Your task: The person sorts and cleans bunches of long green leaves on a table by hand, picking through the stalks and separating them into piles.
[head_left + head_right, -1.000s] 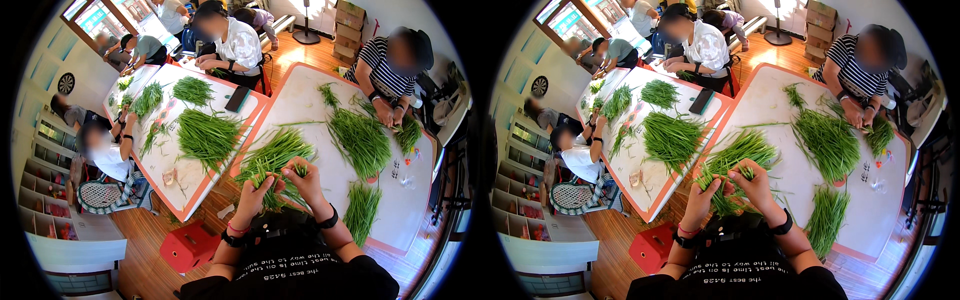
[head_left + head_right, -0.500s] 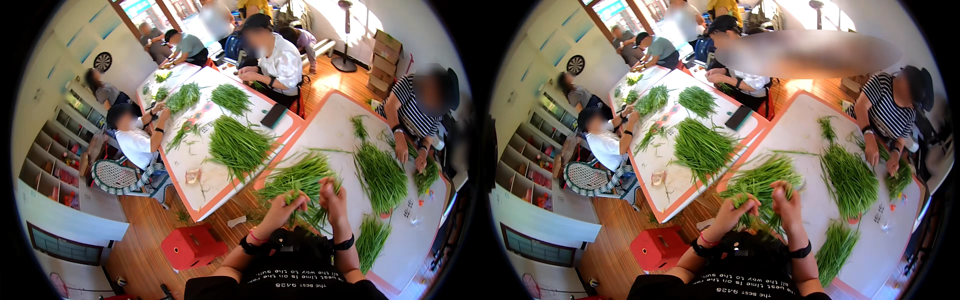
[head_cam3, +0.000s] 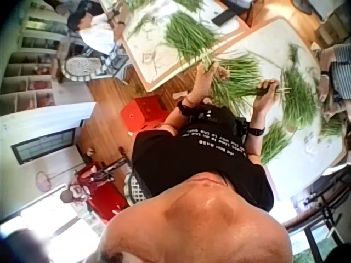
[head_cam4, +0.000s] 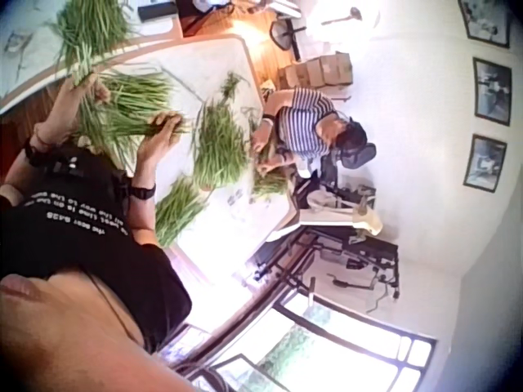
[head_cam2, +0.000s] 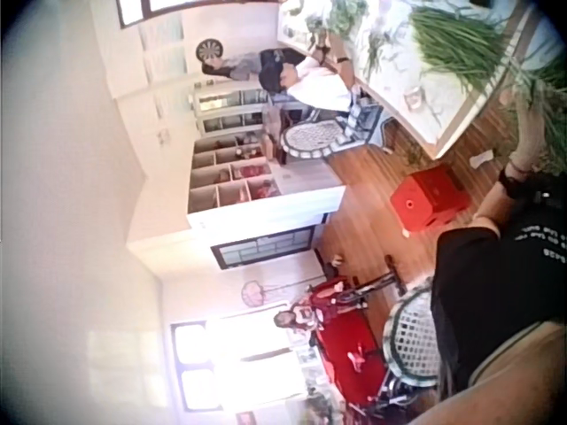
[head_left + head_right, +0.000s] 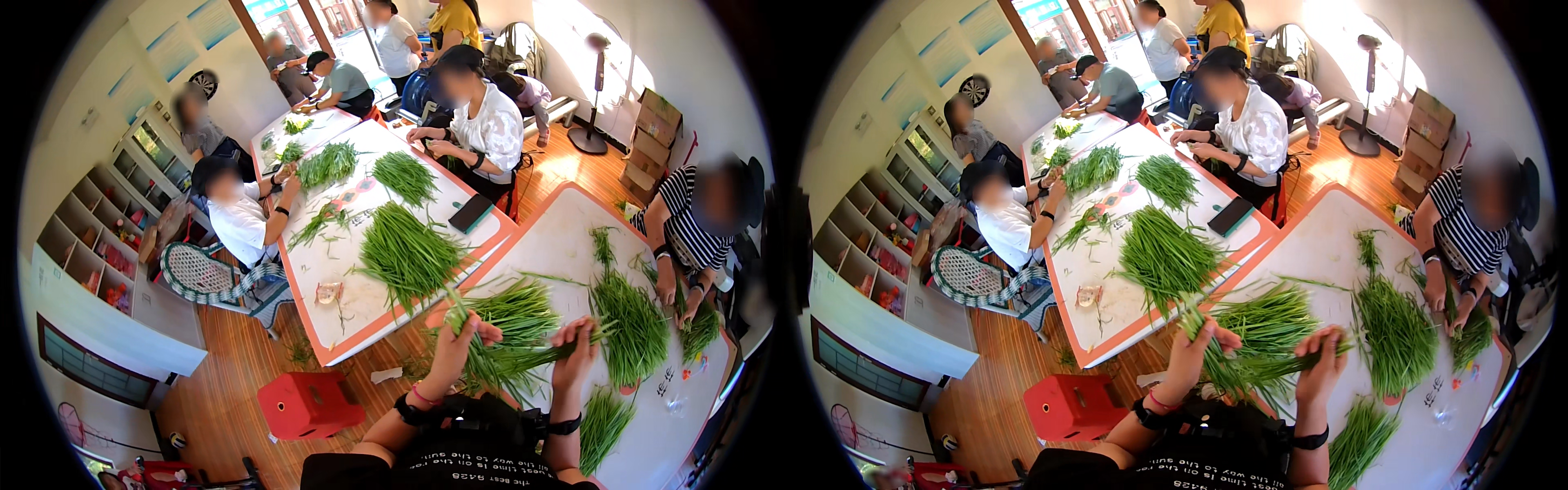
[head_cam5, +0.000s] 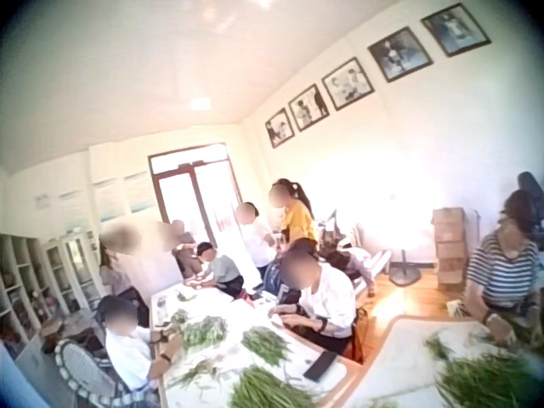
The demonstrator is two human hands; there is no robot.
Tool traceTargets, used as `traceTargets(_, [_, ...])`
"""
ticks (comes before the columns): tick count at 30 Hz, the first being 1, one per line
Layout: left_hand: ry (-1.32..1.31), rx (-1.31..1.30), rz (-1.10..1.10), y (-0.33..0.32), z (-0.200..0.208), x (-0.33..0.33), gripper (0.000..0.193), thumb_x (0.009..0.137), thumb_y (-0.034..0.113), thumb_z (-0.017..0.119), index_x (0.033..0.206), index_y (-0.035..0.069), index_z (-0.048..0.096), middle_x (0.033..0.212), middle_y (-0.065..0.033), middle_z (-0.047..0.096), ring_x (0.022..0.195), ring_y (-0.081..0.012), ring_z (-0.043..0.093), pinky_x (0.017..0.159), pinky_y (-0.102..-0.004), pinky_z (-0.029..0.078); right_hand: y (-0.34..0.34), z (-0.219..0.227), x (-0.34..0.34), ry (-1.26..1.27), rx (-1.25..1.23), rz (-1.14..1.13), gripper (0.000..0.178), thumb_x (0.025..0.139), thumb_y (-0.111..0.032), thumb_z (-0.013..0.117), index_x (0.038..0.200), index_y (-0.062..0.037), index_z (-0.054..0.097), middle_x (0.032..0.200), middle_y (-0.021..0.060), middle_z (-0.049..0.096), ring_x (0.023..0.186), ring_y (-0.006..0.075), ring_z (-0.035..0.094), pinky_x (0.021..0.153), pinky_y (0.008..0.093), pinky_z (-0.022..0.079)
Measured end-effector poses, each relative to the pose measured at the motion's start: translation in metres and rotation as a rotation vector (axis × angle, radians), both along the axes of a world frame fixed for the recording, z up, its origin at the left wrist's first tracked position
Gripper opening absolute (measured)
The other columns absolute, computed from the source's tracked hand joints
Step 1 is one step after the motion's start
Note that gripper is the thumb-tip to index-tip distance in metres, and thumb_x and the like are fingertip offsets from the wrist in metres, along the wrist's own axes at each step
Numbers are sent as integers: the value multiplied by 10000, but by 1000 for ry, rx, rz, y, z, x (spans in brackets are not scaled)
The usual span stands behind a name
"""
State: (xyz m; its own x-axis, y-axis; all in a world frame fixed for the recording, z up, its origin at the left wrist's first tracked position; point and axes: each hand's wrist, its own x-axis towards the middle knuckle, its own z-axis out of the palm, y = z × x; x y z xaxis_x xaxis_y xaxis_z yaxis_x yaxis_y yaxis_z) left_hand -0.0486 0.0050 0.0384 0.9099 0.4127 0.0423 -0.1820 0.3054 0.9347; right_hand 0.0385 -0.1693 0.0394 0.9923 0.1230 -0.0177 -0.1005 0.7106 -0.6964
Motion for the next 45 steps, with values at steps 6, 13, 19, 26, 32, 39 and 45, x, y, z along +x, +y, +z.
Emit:
traceTargets(6, [72,91,-19,18,14,-8,223,941,150,423,1021,-9,557,720,-42,590,673,-112,576,579,-228,449,-20,4,13,-38,-291,-102,183,913,-255,504,905,-73,527,643,-29,406,504,36,319,451,188,253])
traceTargets(13, [226,22,-522,-13,18,-8,138,896,146,526,949,31,472,727,-53,617,568,-111,591,477,-196,419,20,4,-24,-200,-533,419,66,789,-38,650,823,-7,604,703,-34,552,660,43,479,617,201,406])
traceTargets(19, [206,234,-345,-13,13,-7,155,887,136,537,948,-2,573,784,-39,624,694,-94,589,581,-216,470,19,0,-22,-246,-634,396,69,794,-44,627,795,-13,566,673,6,578,604,57,518,556,212,424])
traceTargets(26, [183,122,-410,-19,12,-10,214,938,138,434,1033,-29,528,774,-58,622,705,-112,605,619,-233,493,19,14,-22,-170,-402,497,87,845,-51,579,826,-16,501,609,6,523,539,65,493,511,205,412])
traceTargets(32, [158,126,-292,-22,3,-7,231,942,146,427,1069,-36,494,829,-95,638,775,-162,631,692,-274,522,22,3,-24,-173,-492,298,98,833,-55,607,892,-16,539,662,-21,516,596,25,435,534,188,366])
traceTargets(39, [182,361,-237,-24,6,-6,212,932,124,447,1006,-43,555,910,-94,651,828,-128,611,737,-255,482,21,-9,-20,-292,-507,227,68,825,-30,603,891,-12,599,742,-16,535,650,31,455,575,170,355])
traceTargets(45, [72,410,19,-14,8,-1,225,938,136,430,971,-22,587,947,-91,653,884,-134,587,788,-267,448,4,5,-15,-142,-498,107,152,918,-134,474,865,-30,571,829,50,604,709,76,483,635,213,403])
